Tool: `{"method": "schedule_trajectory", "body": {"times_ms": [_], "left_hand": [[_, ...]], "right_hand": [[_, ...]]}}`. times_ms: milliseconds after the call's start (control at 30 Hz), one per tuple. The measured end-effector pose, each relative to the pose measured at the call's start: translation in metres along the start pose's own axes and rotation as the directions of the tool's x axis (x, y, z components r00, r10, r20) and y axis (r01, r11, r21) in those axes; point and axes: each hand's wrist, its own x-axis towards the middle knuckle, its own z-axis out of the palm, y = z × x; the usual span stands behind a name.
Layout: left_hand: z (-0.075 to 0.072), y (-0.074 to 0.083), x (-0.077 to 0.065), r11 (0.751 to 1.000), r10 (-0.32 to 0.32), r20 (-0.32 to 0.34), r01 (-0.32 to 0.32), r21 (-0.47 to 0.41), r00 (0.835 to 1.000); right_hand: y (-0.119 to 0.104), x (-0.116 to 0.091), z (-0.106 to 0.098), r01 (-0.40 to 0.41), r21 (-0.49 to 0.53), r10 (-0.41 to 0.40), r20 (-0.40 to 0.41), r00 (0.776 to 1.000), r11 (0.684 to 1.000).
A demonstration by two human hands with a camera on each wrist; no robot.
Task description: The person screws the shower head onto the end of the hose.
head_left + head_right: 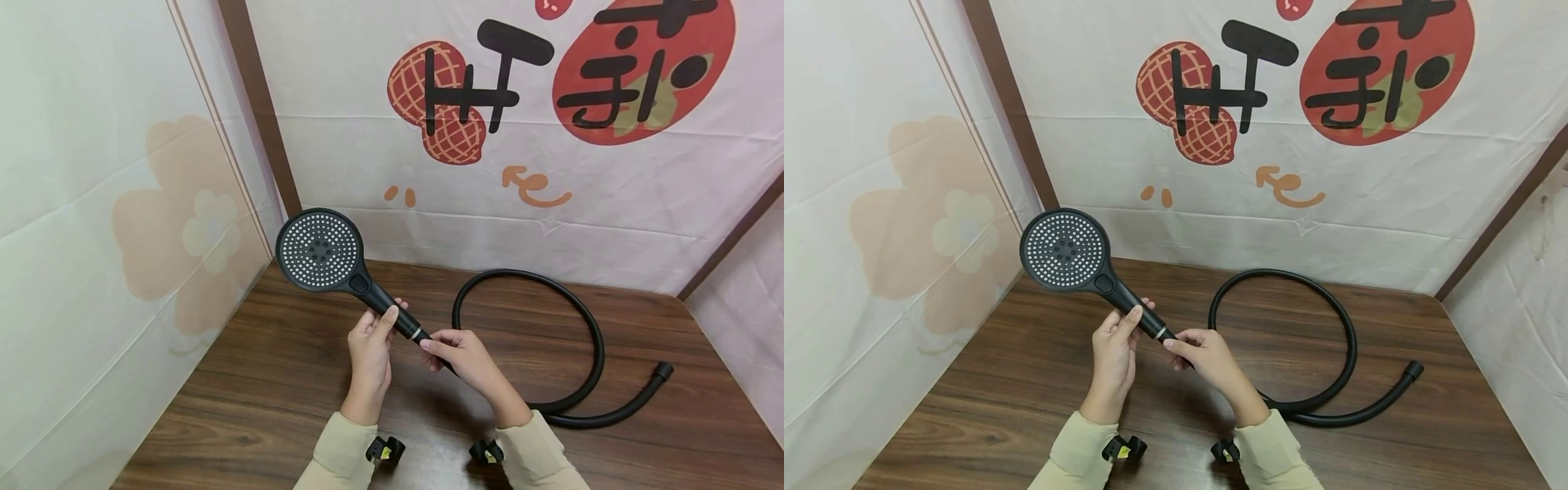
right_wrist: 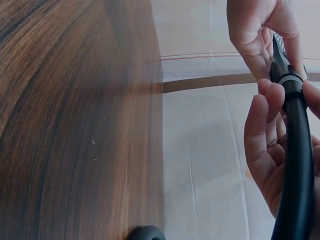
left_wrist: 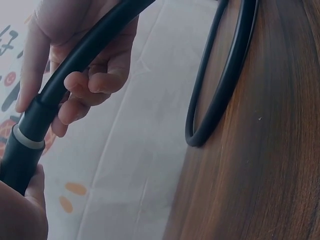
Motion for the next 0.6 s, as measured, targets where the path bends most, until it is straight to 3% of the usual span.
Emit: {"method": "schedule_trajectory", "body": {"times_ms": [400,600], "left_hand": [[-0.0007,-0.0006,0.0012,1.0,-0.012,-0.006,0.012,0.002,1.0],[-0.0011,-0.0006,0.0026,1.0,-0.014,-0.007,0.014,0.0,1.0]], "right_hand": [[-0.0014,-0.0015,0.0025,-0.044,-0.021,0.043,-0.065,0.997,0.999],[-0.0031,-0.0012,0.0036,-0.028,-0.02,0.027,-0.066,0.997,0.999]]}}
